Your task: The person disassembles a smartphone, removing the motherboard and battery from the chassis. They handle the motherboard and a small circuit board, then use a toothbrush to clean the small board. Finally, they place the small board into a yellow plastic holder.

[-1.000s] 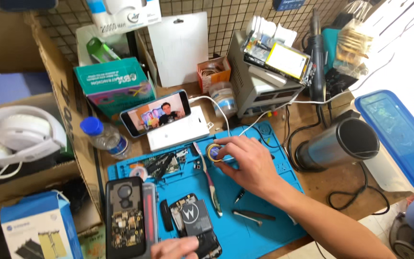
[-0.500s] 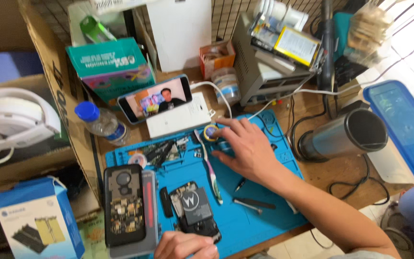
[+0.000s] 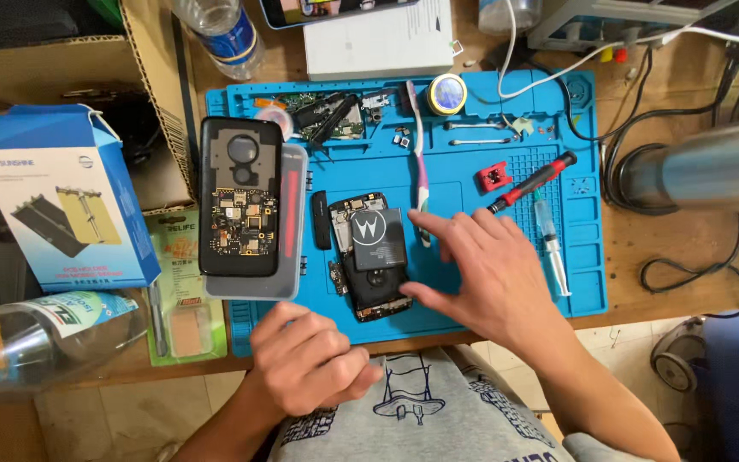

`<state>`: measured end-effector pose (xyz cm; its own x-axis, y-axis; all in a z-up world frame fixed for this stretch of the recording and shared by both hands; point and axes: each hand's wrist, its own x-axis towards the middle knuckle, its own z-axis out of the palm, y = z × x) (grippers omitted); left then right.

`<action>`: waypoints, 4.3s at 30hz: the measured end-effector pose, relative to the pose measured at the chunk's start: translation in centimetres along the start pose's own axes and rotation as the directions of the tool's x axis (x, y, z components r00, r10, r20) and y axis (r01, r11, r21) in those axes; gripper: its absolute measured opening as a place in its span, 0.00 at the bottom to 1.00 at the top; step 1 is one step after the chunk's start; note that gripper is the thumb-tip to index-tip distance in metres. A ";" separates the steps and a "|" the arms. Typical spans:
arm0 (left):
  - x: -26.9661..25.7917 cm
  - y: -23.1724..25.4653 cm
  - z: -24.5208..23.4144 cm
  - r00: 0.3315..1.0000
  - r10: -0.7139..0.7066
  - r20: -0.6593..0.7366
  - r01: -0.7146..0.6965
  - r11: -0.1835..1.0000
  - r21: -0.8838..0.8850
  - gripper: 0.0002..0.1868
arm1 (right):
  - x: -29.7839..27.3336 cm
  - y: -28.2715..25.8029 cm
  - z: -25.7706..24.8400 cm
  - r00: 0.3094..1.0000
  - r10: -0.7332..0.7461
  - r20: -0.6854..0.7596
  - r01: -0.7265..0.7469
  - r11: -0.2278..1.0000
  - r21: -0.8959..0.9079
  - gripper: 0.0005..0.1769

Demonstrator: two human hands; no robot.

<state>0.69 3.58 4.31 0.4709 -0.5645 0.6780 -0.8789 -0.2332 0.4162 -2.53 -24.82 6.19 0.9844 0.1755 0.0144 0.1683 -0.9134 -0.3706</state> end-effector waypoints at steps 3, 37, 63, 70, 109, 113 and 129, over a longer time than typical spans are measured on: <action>0.3 -0.2 0.0 1.000 0.030 0.007 -0.030 1.000 -0.001 0.16 | 1.7 -0.1 0.5 0.999 -0.018 0.046 0.027 0.980 -0.196 0.49; -0.9 -3.3 -2.1 0.895 -0.331 -0.300 0.412 0.871 0.267 0.10 | 7.1 -0.2 -1.3 0.978 0.090 0.191 -0.208 0.549 0.809 0.18; -0.3 -3.5 -2.6 0.901 -0.342 -0.266 0.393 0.904 0.167 0.03 | 11.5 -3.8 -2.3 0.993 -0.104 -0.063 0.120 0.751 0.649 0.08; -0.9 -3.4 -2.3 0.924 -0.275 -0.264 0.335 0.916 0.222 0.03 | 3.8 -1.3 -0.5 0.966 -0.254 0.038 0.253 0.967 0.027 0.32; 0.9 -1.3 -1.8 0.912 -0.265 0.314 0.009 0.776 0.631 0.25 | -5.7 2.0 3.6 0.928 0.131 -0.348 -0.010 0.944 0.329 0.44; 1.1 -1.3 -1.8 0.916 -0.264 0.301 0.031 0.796 0.605 0.23 | -5.6 2.2 3.6 0.921 0.161 -0.354 -0.026 0.934 0.356 0.44; 2.6 -2.0 -2.0 0.991 -0.121 -0.057 0.134 0.914 0.384 0.12 | -4.3 1.3 3.3 0.957 0.093 -0.275 -0.086 0.996 0.037 0.39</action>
<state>3.88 4.12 6.45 0.5776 -0.4858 0.6560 -0.7694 -0.5926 0.2386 -6.69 -25.52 2.58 0.9720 -0.0176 0.2345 0.0810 -0.9110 -0.4044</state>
